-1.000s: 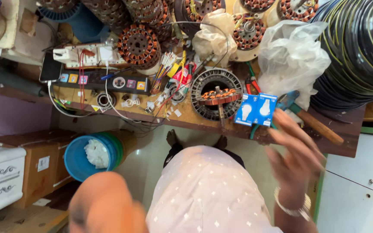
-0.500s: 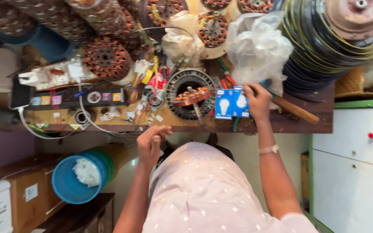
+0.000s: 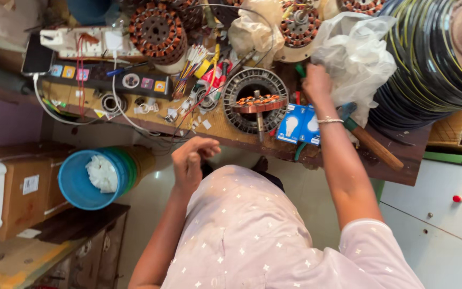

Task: The person writes on a white plastic object with a marker, then places it on the workbench. They then use a screwdriver to adjust a copper-wound electrical component on the workbench.

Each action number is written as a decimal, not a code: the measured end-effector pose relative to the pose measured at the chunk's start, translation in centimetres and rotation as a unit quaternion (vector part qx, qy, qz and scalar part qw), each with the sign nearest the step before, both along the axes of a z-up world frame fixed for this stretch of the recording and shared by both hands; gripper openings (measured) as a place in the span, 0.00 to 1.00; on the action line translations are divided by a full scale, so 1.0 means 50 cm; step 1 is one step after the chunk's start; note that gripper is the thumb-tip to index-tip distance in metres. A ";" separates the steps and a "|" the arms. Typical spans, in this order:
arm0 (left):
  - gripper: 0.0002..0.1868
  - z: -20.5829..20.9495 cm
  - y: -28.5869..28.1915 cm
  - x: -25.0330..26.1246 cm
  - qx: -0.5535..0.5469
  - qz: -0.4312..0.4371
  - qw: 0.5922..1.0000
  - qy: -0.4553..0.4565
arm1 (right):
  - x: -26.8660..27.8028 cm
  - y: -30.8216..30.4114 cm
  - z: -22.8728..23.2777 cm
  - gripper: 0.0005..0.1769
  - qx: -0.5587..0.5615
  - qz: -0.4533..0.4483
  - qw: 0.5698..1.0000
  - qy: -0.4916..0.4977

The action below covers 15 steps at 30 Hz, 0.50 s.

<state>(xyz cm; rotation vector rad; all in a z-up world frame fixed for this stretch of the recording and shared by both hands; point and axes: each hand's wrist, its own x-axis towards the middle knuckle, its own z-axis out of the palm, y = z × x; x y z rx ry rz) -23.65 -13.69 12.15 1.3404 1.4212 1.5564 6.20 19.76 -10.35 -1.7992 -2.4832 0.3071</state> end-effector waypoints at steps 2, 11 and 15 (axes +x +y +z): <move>0.28 -0.003 0.023 0.008 0.019 0.015 0.999 0.035 | 0.015 -0.016 0.063 0.11 0.015 0.018 0.999 0.049; 0.36 -0.021 0.195 0.032 0.083 -0.065 0.951 0.292 | 0.016 -0.386 0.441 0.25 -0.051 -0.126 0.679 0.722; 0.34 -0.051 0.224 0.053 0.053 -0.128 0.962 0.237 | -0.059 -0.426 0.438 0.27 -0.003 -0.113 0.657 0.745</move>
